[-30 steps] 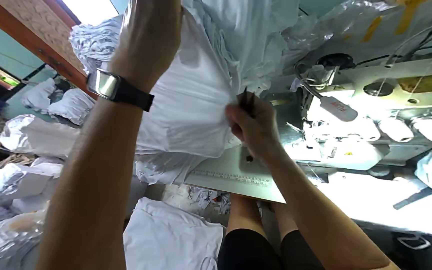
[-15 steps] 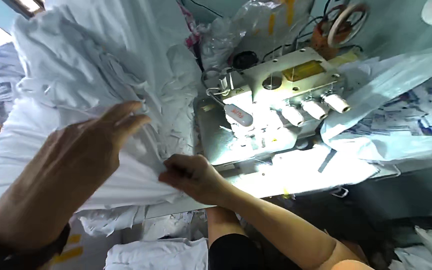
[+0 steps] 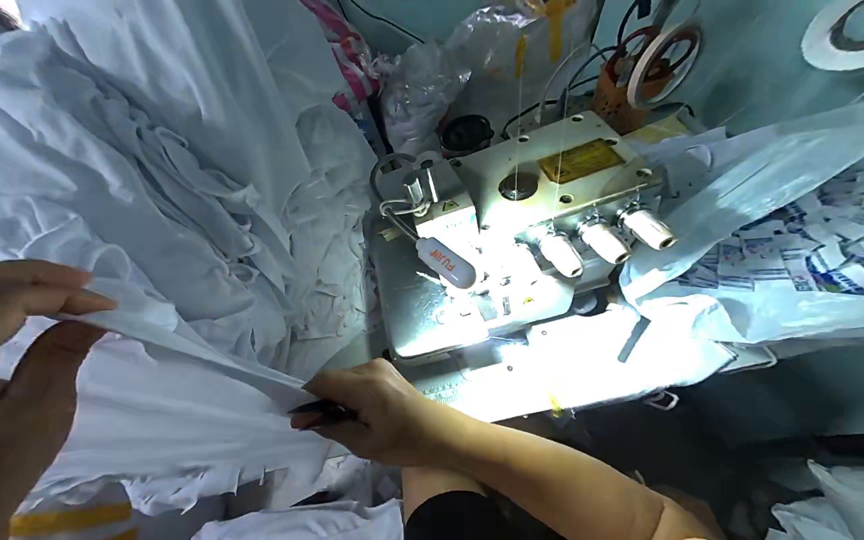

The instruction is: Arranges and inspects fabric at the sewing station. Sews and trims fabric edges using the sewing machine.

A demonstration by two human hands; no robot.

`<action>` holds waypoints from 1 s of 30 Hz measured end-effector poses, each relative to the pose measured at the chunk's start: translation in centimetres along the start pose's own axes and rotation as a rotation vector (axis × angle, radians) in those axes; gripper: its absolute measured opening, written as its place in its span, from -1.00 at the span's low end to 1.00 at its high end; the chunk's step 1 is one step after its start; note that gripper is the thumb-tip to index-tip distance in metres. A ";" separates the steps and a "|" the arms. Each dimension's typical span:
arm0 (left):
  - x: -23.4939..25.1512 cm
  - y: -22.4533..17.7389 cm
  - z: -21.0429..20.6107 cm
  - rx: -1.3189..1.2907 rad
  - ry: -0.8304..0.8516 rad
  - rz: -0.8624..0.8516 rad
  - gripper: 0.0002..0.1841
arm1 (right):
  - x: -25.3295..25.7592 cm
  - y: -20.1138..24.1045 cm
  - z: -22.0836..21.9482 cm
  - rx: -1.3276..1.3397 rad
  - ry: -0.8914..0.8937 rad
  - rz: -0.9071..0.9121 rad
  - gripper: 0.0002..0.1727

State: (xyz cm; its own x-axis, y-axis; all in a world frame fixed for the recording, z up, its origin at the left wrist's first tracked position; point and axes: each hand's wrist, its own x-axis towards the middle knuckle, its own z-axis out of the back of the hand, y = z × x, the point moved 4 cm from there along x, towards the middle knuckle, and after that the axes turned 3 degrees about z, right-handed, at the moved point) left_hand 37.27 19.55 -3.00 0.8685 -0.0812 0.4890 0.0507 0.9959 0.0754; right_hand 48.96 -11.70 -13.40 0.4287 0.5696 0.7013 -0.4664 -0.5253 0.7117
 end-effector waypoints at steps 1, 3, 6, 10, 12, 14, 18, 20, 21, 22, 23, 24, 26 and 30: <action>1.9 -3.2 -0.3 -0.140 -0.013 0.126 -0.74 | 0.0 0.2 0.5 0.067 -0.042 -0.041 -0.80; 6.6 -9.6 -2.1 -0.377 -0.080 0.205 -0.84 | -0.6 0.4 1.4 0.222 -0.136 -0.165 -0.78; 11.5 -14.3 -6.7 -0.451 -0.091 0.102 -0.75 | -2.7 0.0 3.3 0.393 -0.275 -0.460 -0.87; 13.3 -18.6 -10.1 -0.509 0.123 -0.055 -0.79 | -7.2 -0.8 6.4 0.377 -0.383 -0.704 -0.84; 13.0 -20.1 -12.8 -0.569 0.178 -0.149 -0.84 | -10.0 -1.2 7.9 0.330 -0.386 -0.783 -0.84; 12.3 -21.1 -15.2 -0.678 0.203 -0.166 -0.86 | -12.5 -1.5 9.1 0.285 -0.399 -0.840 -0.82; 11.3 -22.7 -18.2 -0.777 0.235 -0.065 -0.89 | -15.0 -1.2 10.5 0.293 -0.448 -0.876 -0.76; 11.2 -22.8 -18.6 -0.818 0.259 -0.039 -0.93 | -15.5 -1.1 10.8 0.327 -0.472 -0.881 -0.78; 11.2 -22.7 -18.8 -0.837 0.284 -0.030 -0.95 | -15.6 -1.1 10.8 0.345 -0.472 -0.881 -0.80; 11.2 -22.5 -18.9 -0.848 0.318 -0.024 -0.97 | -15.6 -1.2 10.7 0.352 -0.467 -0.881 -0.80; 11.3 -22.2 -19.1 -0.842 0.356 -0.020 -0.98 | -15.6 -1.3 10.5 0.349 -0.460 -0.871 -0.79; 11.4 -22.0 -19.1 -0.819 0.396 -0.003 -0.99 | -15.5 -1.5 10.3 0.334 -0.454 -0.852 -0.78; 11.3 -21.6 -18.8 -0.769 0.456 0.062 -0.98 | -15.4 -1.9 9.6 0.239 -0.462 -0.795 -0.79; 10.9 -22.0 -18.0 -0.768 0.430 0.169 -0.93 | -15.2 -2.4 9.0 -0.084 -0.456 -0.562 -0.79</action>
State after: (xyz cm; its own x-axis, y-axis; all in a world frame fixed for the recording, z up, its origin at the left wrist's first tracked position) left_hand 54.51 -2.47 -14.97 0.9962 -0.0622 0.0612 0.0870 0.7584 -0.6460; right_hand 50.52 -24.74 -25.39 0.8920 0.4095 0.1913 -0.1314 -0.1699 0.9767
